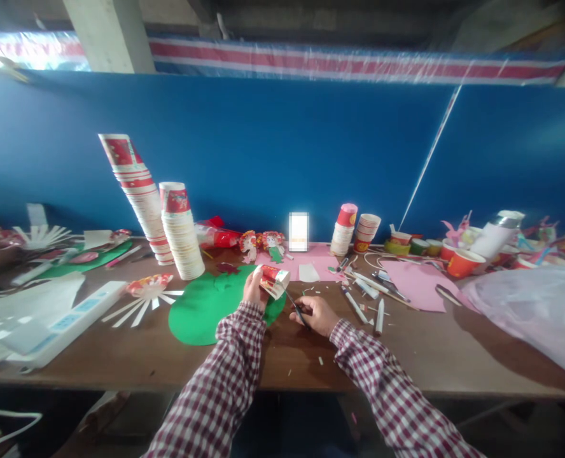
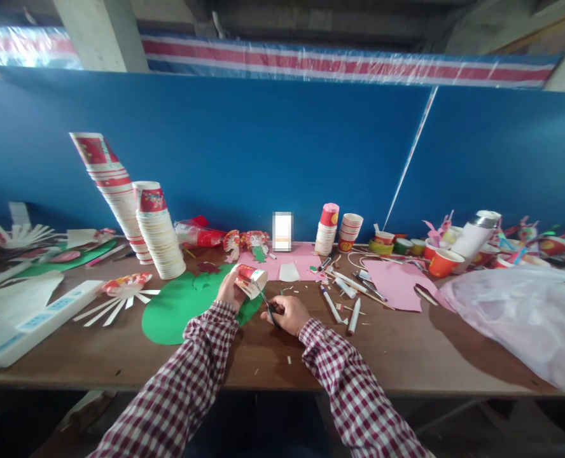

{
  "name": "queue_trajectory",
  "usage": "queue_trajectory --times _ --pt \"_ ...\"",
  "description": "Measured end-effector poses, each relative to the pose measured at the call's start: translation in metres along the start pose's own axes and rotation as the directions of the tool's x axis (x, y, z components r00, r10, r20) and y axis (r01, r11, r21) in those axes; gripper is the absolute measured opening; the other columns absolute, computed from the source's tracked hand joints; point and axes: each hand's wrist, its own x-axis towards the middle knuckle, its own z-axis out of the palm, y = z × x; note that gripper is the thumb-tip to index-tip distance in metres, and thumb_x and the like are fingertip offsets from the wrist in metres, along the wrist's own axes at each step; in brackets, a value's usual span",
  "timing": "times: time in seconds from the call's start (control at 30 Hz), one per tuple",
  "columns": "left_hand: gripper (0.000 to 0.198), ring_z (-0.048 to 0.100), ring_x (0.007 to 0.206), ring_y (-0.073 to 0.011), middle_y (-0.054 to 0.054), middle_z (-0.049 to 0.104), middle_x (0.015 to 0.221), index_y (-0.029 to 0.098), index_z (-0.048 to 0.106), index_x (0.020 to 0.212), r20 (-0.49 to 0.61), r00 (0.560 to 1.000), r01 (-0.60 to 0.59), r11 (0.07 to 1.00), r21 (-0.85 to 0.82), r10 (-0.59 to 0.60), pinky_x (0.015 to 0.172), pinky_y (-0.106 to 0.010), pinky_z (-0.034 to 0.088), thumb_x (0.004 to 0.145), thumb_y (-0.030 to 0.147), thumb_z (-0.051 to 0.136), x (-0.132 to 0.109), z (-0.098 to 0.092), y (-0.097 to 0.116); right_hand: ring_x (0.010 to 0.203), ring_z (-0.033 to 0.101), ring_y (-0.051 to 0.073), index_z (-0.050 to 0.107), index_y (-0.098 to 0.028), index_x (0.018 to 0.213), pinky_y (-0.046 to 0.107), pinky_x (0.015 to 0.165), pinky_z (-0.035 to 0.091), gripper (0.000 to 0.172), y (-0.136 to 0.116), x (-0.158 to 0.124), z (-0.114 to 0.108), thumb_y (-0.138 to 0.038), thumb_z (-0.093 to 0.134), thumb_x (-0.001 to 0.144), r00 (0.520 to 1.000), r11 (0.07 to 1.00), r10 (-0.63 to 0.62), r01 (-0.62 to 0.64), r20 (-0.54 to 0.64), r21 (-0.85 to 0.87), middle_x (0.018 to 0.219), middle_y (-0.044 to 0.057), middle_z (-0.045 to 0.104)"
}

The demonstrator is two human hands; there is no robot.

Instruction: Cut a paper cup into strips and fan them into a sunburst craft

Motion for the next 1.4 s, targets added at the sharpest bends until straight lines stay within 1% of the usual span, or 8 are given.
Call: queue_trajectory --times 0.13,0.33,0.47,0.63,0.77,0.9,1.07,1.4 --pt "0.018 0.063 0.064 -0.0176 -0.006 0.066 0.071 0.014 0.059 0.08 -0.06 0.996 -0.064 0.998 -0.001 0.064 0.064 -0.032 0.052 0.071 0.029 0.062 -0.0004 0.0008 -0.0014 0.053 0.056 0.013 0.063 -0.014 0.087 0.02 0.047 0.04 0.039 0.0007 -0.0001 0.0003 -0.045 0.067 0.065 1.0 1.0 0.002 -0.002 0.003 0.012 0.061 0.003 0.063" --pt "0.017 0.062 0.06 -0.0173 -0.005 0.065 0.069 0.015 0.059 0.079 -0.098 0.994 -0.049 0.999 0.004 0.049 0.059 -0.031 0.051 0.07 0.029 0.063 -0.0012 0.0023 -0.0019 0.053 0.055 0.013 0.063 -0.014 0.086 0.02 0.046 0.04 0.038 0.0 0.0003 0.0005 -0.045 0.066 0.066 1.0 1.0 -0.001 0.001 0.011 0.026 0.06 0.002 0.063" --pt "0.019 0.062 0.061 -0.017 -0.004 0.065 0.07 0.016 0.058 0.082 -0.104 0.994 -0.042 0.999 0.014 0.044 0.059 -0.031 0.051 0.07 0.029 0.063 -0.0021 0.0027 -0.0011 0.056 0.057 0.014 0.063 -0.014 0.088 0.02 0.048 0.041 0.039 0.0024 0.0007 0.0011 -0.046 0.066 0.066 1.0 0.999 0.002 -0.002 0.013 0.037 0.064 0.003 0.064" --pt "0.019 0.061 0.058 -0.015 -0.002 0.063 0.069 0.017 0.057 0.085 -0.143 0.99 -0.002 1.0 -0.003 0.001 0.056 -0.029 0.051 0.07 0.028 0.063 -0.0024 0.002 -0.0013 0.057 0.058 0.014 0.063 -0.014 0.089 0.02 0.048 0.041 0.039 0.0039 0.0009 0.0013 -0.045 0.066 0.066 1.0 1.0 0.005 -0.005 0.011 0.025 0.065 0.004 0.065" --pt "0.016 0.062 0.062 -0.0161 -0.004 0.063 0.072 0.015 0.056 0.084 -0.138 0.99 0.015 0.998 -0.059 -0.023 0.058 -0.029 0.052 0.073 0.025 0.06 -0.002 0.0027 -0.001 0.055 0.057 0.013 0.063 -0.014 0.087 0.02 0.048 0.04 0.038 0.0027 0.0009 0.001 -0.045 0.067 0.066 1.0 1.0 -0.001 0.001 0.005 0.012 0.063 0.003 0.064" --pt "0.01 0.059 0.055 -0.0146 -0.004 0.062 0.066 0.013 0.056 0.079 -0.169 0.984 0.047 0.994 -0.099 -0.064 0.053 -0.028 0.051 0.075 0.022 0.057 -0.0024 0.0052 0.0004 0.055 0.056 0.013 0.063 -0.014 0.086 0.019 0.047 0.04 0.036 0.0032 0.001 0.0009 -0.044 0.066 0.067 1.0 1.0 -0.011 0.011 0.003 0.004 0.063 0.003 0.064" --pt "0.007 0.059 0.054 -0.014 -0.004 0.061 0.066 0.014 0.056 0.076 -0.185 0.982 0.02 0.996 -0.092 -0.037 0.053 -0.027 0.051 0.074 0.02 0.058 -0.0028 0.0062 0.0006 0.055 0.056 0.013 0.063 -0.014 0.087 0.02 0.048 0.04 0.035 0.0046 0.0012 0.0013 -0.043 0.067 0.067 1.0 1.0 -0.013 0.013 0.008 0.02 0.063 0.003 0.063" --pt "0.01 0.059 0.052 -0.0129 -0.003 0.06 0.065 0.014 0.055 0.078 -0.172 0.984 0.022 0.997 -0.078 -0.035 0.05 -0.025 0.051 0.073 0.022 0.06 -0.0046 0.0061 0.0024 0.056 0.056 0.013 0.063 -0.014 0.086 0.019 0.047 0.039 0.033 0.0042 0.0012 0.0009 -0.042 0.066 0.068 1.0 1.0 -0.02 0.02 0.008 -0.001 0.064 0.003 0.064"
